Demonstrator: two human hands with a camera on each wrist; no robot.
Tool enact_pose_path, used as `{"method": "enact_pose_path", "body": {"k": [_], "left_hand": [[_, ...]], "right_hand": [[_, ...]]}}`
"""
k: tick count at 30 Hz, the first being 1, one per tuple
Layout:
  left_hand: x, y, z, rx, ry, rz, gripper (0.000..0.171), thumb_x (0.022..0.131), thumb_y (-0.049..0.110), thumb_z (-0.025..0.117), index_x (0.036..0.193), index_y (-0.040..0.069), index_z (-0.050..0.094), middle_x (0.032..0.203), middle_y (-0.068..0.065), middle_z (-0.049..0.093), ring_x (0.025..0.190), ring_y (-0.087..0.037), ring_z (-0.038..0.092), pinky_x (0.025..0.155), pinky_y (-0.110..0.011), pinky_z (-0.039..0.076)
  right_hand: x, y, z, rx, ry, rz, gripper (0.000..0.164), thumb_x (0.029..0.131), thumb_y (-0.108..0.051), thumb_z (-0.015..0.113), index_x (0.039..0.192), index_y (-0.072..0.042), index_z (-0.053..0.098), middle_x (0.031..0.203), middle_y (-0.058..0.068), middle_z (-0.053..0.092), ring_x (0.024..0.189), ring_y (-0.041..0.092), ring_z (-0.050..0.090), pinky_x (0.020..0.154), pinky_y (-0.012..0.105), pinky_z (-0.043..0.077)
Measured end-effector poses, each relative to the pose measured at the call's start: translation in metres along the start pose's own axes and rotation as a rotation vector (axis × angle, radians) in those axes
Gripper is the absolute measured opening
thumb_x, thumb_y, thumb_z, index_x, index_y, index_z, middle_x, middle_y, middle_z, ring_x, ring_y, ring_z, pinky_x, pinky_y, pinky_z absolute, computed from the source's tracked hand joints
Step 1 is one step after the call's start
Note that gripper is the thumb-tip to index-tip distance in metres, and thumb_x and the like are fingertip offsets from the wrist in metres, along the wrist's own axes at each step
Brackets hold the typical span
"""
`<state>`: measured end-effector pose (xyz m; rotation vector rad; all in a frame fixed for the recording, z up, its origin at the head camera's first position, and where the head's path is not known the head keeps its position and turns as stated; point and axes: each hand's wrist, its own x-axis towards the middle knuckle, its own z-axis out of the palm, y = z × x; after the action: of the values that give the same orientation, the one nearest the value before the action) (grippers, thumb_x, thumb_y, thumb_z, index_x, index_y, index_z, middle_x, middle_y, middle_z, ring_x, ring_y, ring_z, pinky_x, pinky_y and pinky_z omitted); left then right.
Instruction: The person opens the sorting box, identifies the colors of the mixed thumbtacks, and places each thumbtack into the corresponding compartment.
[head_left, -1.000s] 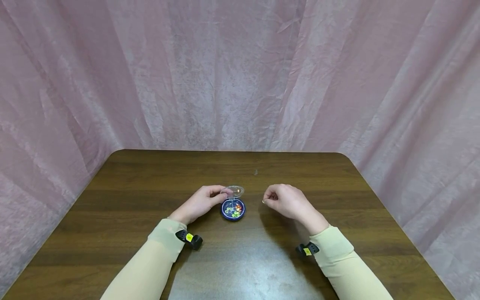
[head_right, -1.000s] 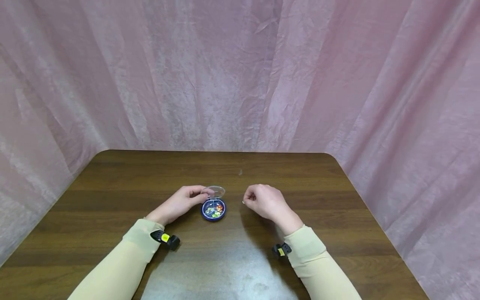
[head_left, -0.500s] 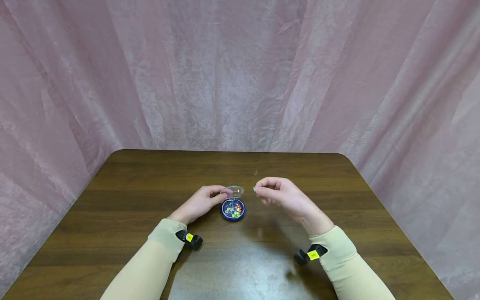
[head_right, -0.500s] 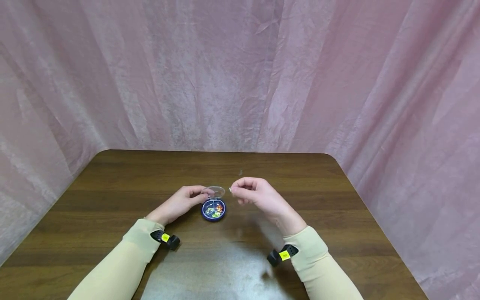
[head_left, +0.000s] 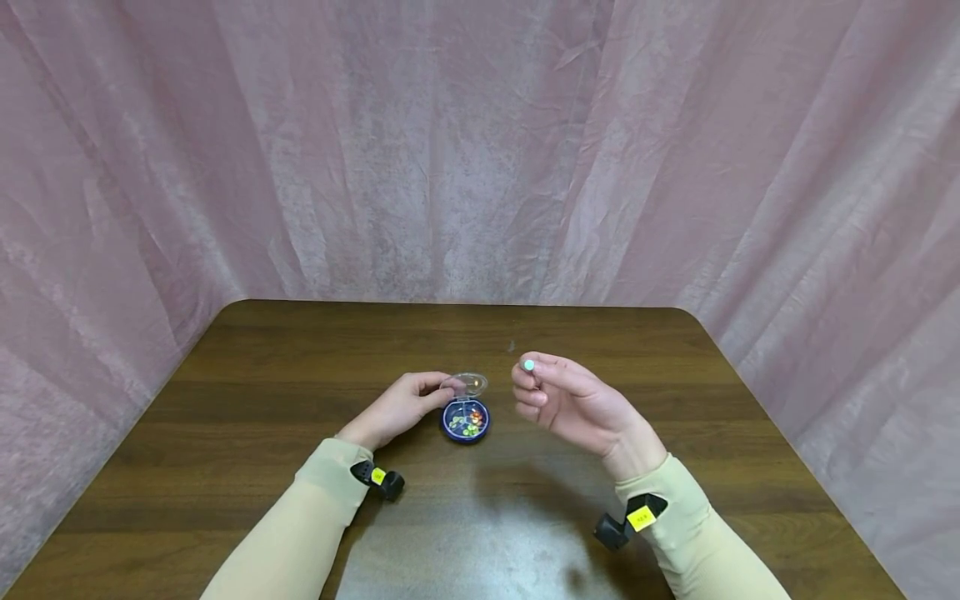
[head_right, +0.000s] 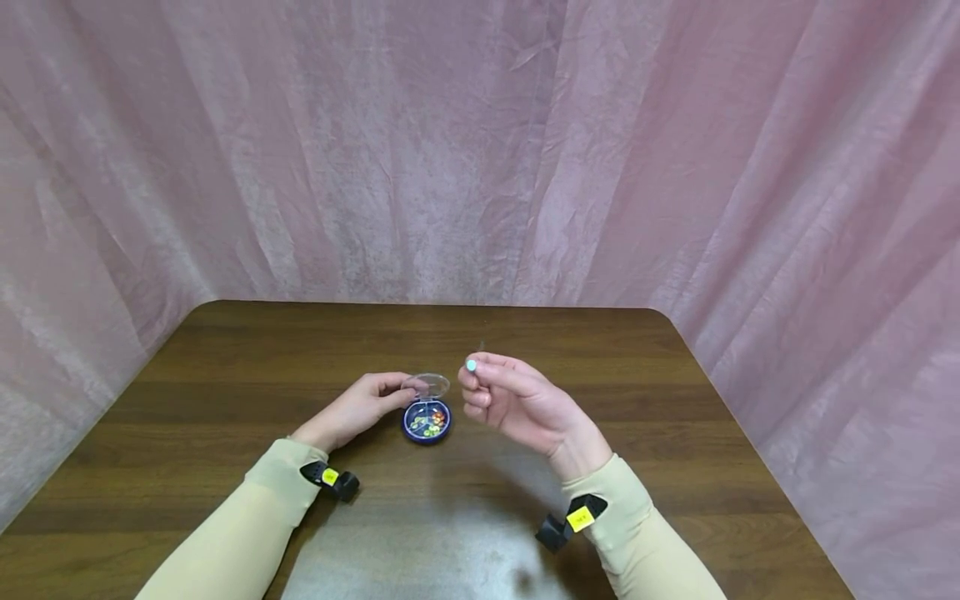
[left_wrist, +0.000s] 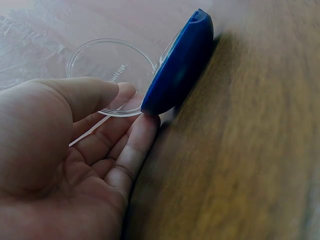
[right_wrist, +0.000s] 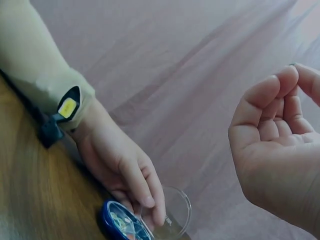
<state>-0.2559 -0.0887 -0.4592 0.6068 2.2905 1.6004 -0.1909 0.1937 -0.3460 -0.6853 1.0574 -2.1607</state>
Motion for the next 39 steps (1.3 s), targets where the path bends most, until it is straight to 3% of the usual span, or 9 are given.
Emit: {"method": "enact_pose_path", "body": {"k": [13,16,19,22,25,28,31,34,39], "left_hand": [[-0.002,0.003,0.000,-0.005,-0.003,-0.005,0.029,0.101,0.030,0.060,0.126,0.020,0.070,0.125,0.008,0.066,0.125,-0.013,0.054,0.104,-0.037,0.040],[-0.002,0.002,0.000,-0.004,-0.003,0.001,0.029,0.100,0.031,0.060,0.126,0.020,0.070,0.125,0.008,0.066,0.125,-0.013,0.054,0.105,-0.037,0.040],[-0.001,0.000,0.001,-0.001,-0.001,0.004,0.029,0.100,0.032,0.061,0.125,0.021,0.070,0.125,0.008,0.066,0.125,-0.012,0.054,0.105,-0.036,0.040],[0.000,-0.001,0.001,0.004,0.004,-0.001,0.029,0.100,0.033,0.061,0.124,0.021,0.071,0.124,0.010,0.066,0.124,-0.010,0.054,0.104,-0.035,0.040],[0.001,-0.002,0.001,0.003,0.000,-0.003,0.029,0.100,0.033,0.061,0.124,0.022,0.071,0.123,0.011,0.066,0.123,-0.010,0.055,0.104,-0.035,0.040],[0.003,-0.002,0.001,-0.004,-0.006,0.004,0.028,0.100,0.033,0.061,0.124,0.023,0.071,0.124,0.010,0.066,0.124,-0.011,0.055,0.105,-0.036,0.040],[0.005,-0.004,0.002,-0.012,-0.006,0.014,0.027,0.100,0.032,0.060,0.124,0.024,0.071,0.124,0.009,0.066,0.123,-0.012,0.055,0.104,-0.036,0.040],[0.006,-0.004,0.004,-0.012,-0.006,0.017,0.025,0.101,0.031,0.060,0.123,0.025,0.071,0.123,0.009,0.067,0.123,-0.012,0.055,0.104,-0.036,0.041],[0.006,-0.003,0.005,0.004,0.004,0.015,0.023,0.100,0.031,0.060,0.120,0.029,0.071,0.123,0.010,0.066,0.122,-0.011,0.056,0.102,-0.035,0.042]], "right_hand": [[-0.002,-0.001,0.003,0.027,-0.102,-0.017,0.030,0.108,-0.010,0.032,0.089,-0.013,0.056,0.089,-0.003,0.048,0.071,0.014,0.029,0.071,0.027,0.031],[-0.002,-0.003,0.003,-0.008,-0.089,-0.016,0.029,0.107,-0.009,0.034,0.091,-0.012,0.057,0.087,-0.002,0.047,0.071,0.013,0.031,0.071,0.027,0.032],[-0.001,-0.005,0.003,-0.113,-0.002,-0.022,0.020,0.106,-0.009,0.041,0.095,-0.009,0.058,0.086,0.000,0.047,0.070,0.013,0.038,0.070,0.028,0.034],[0.005,-0.004,0.004,-0.355,0.170,-0.020,0.011,0.101,-0.014,0.056,0.100,-0.004,0.062,0.083,0.002,0.052,0.070,0.014,0.046,0.069,0.027,0.041],[0.013,0.001,0.003,-0.711,0.327,0.017,0.019,0.095,-0.022,0.068,0.103,-0.005,0.067,0.082,0.002,0.058,0.071,0.015,0.053,0.066,0.030,0.046],[0.022,0.010,0.001,-1.119,0.410,0.043,0.018,0.092,-0.030,0.071,0.099,-0.014,0.072,0.080,-0.003,0.062,0.073,0.013,0.057,0.066,0.032,0.047],[0.030,0.021,-0.002,-1.480,0.446,0.038,0.009,0.091,-0.033,0.069,0.092,-0.024,0.072,0.080,-0.013,0.063,0.074,0.007,0.058,0.068,0.030,0.048],[0.038,0.033,-0.006,-1.744,0.434,0.022,0.004,0.090,-0.031,0.068,0.086,-0.030,0.069,0.078,-0.019,0.059,0.071,0.002,0.055,0.066,0.025,0.045],[0.047,0.049,-0.009,-1.973,0.362,-0.022,0.006,0.088,-0.025,0.068,0.084,-0.029,0.071,0.078,-0.019,0.058,0.068,0.001,0.053,0.059,0.024,0.044]]}}
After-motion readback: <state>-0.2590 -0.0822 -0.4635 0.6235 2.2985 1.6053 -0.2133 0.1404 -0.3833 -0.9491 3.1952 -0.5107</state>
